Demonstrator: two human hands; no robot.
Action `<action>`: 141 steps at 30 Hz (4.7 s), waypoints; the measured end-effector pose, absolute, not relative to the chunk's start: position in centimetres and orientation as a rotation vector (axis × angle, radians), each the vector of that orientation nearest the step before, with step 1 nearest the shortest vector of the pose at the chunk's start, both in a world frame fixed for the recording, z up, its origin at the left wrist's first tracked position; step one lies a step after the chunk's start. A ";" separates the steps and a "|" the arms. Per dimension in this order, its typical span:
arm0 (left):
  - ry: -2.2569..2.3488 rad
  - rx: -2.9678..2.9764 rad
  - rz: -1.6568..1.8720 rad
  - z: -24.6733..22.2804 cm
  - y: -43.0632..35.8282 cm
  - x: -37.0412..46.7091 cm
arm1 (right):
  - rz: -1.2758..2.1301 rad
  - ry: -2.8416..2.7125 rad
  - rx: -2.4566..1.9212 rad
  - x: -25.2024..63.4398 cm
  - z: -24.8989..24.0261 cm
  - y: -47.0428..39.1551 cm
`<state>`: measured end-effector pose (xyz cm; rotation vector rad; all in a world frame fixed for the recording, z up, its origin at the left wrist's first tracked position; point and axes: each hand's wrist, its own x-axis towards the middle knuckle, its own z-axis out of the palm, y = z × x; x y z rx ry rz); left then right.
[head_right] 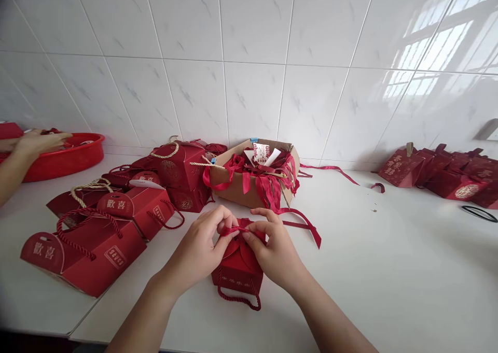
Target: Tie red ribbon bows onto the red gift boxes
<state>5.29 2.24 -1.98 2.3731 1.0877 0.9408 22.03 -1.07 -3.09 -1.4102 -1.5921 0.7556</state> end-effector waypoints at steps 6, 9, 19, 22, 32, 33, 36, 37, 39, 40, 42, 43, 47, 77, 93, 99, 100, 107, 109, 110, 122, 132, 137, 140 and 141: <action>1.081 2.413 0.877 -1.2 1.9 5.1 | 1.045 -1.569 -1.275 22.3 -2.8 -1.3; 1.086 2.350 0.849 -0.9 1.7 4.7 | 1.240 -1.452 -1.209 22.4 -2.9 -1.4; 0.992 2.188 0.951 -1.5 1.5 3.6 | 1.264 -1.262 -1.195 21.8 -3.4 -1.0; 0.999 2.182 0.905 -1.6 1.3 3.7 | 1.269 -1.242 -1.200 21.6 -3.5 -0.9; 1.099 2.032 0.987 -2.1 2.0 4.4 | 1.437 -1.176 -1.082 21.7 -3.0 -1.4; 1.097 2.032 0.989 -2.1 2.1 4.2 | 1.447 -1.175 -1.092 21.7 -3.0 -1.5; 1.094 2.044 0.989 -1.9 2.2 3.7 | 1.445 -1.210 -1.135 21.8 -2.8 -1.7; 1.093 2.047 0.989 -1.8 2.3 3.7 | 1.438 -1.229 -1.154 21.8 -2.7 -1.8; 1.086 2.047 0.984 -1.8 2.2 3.6 | 1.401 -1.289 -1.205 21.9 -2.4 -1.9; 1.083 2.049 0.977 -1.8 2.2 3.5 | 1.362 -1.339 -1.233 21.9 -2.3 -1.9; 1.076 2.063 0.961 -1.7 2.1 3.4 | 1.259 -1.468 -1.280 22.0 -2.0 -2.0; 1.070 2.073 0.957 -1.7 2.0 3.4 | 1.207 -1.535 -1.295 22.1 -2.0 -2.0; 1.026 2.113 0.948 -1.7 2.0 3.3 | 1.012 -1.685 -1.346 22.6 -2.1 -1.7; 0.911 2.404 0.772 -0.2 1.6 3.0 | 0.782 -1.929 -1.311 24.6 0.5 -0.1; 0.918 2.561 0.412 2.5 2.4 3.4 | 0.097 -2.161 -0.723 24.0 -4.2 -1.0; 0.797 2.566 0.415 1.9 2.6 3.8 | 0.315 -2.201 -0.735 23.5 -4.1 -1.6; 0.782 2.551 0.404 1.9 2.7 3.9 | 0.362 -2.194 -0.739 23.5 -4.1 -1.6; 0.879 2.421 0.383 0.9 4.0 4.2 | 0.459 -2.149 -0.748 23.4 -4.4 -1.5; 0.958 2.392 0.419 0.7 4.1 4.1 | 0.477 -2.132 -0.745 23.3 -4.5 -1.5; 0.983 2.365 0.434 0.6 4.1 4.0 | 0.486 -2.124 -0.747 23.2 -4.5 -1.4; 0.879 2.246 0.424 0.9 2.3 2.4 | 0.483 -2.106 -0.729 23.1 -4.9 -1.5; 0.714 2.197 0.413 0.7 3.0 2.2 | 0.442 -2.079 -0.735 23.0 -4.9 -1.5; 0.708 2.174 0.471 0.5 3.1 2.5 | 0.399 -2.099 -0.747 23.1 -4.8 -1.5; 0.797 2.182 0.553 0.2 2.9 2.9 | 0.380 -2.111 -0.778 23.1 -4.8 -1.5; 0.828 2.189 0.571 0.2 2.9 3.0 | 0.379 -2.111 -0.778 23.1 -4.8 -1.5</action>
